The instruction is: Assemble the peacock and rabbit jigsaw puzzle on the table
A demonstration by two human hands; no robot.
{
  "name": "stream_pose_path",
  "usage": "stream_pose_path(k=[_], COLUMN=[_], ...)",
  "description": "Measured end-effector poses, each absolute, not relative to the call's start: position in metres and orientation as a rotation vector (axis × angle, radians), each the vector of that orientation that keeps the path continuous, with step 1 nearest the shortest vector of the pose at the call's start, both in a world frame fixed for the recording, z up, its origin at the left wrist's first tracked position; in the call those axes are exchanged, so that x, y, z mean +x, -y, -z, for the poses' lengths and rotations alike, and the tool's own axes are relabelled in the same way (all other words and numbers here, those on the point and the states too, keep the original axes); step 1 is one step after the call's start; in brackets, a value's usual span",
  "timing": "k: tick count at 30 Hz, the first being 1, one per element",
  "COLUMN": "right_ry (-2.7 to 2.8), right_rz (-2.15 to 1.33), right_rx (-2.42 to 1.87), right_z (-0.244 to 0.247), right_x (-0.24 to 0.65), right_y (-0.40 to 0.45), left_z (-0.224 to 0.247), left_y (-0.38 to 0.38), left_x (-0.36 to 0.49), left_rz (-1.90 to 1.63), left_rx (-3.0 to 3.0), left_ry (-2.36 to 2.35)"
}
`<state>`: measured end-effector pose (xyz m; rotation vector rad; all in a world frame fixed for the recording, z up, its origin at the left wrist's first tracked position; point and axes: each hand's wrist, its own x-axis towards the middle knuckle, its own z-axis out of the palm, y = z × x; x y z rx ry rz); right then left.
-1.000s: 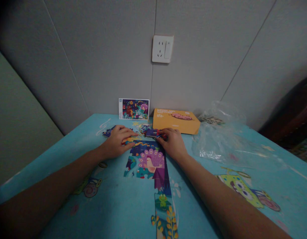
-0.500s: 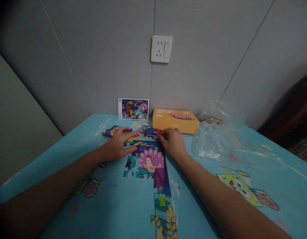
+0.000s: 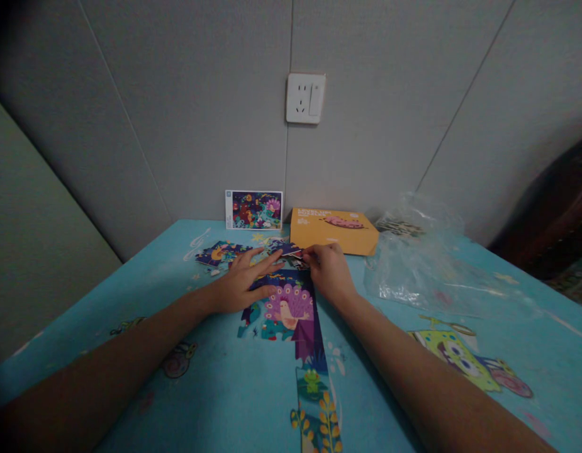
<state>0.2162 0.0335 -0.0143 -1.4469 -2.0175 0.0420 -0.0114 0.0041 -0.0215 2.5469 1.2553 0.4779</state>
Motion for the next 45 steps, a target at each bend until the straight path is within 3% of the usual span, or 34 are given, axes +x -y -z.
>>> stream_pose_path(k=[9,20,25,31,35,39,45], right_ry=[2.15,2.064,2.012,2.183,2.189,2.204,2.016], right_rz=[-0.002,-0.057,-0.095,-0.117,0.0,-0.032,-0.084], right_rx=[-1.27,-1.397,-1.209,-0.988,-1.242,-1.363,-1.355], right_z=[0.016,0.019,0.01,0.011,0.021,0.025,0.015], right_x=[0.213,0.219,0.214,0.206,0.212,0.219,0.216], right_y=[-0.029,-0.034,-0.025,-0.017,-0.027,-0.035,-0.029], left_z=[0.02,0.013,0.007,0.011,0.014,0.019,0.019], left_y=[-0.003,-0.017,-0.009,0.003,-0.006,-0.015,-0.012], left_x=[-0.011,-0.025,-0.022,-0.011,-0.016,-0.026,-0.026], left_rz=[-0.515,-0.873,-1.046,-0.933,-1.028,-0.835,-0.834], left_rx=[2.565,2.324,2.478,2.61,2.545,2.377,2.326], left_ry=[-1.398,-2.059,-1.714,-1.166,-1.559,-1.999,-2.106])
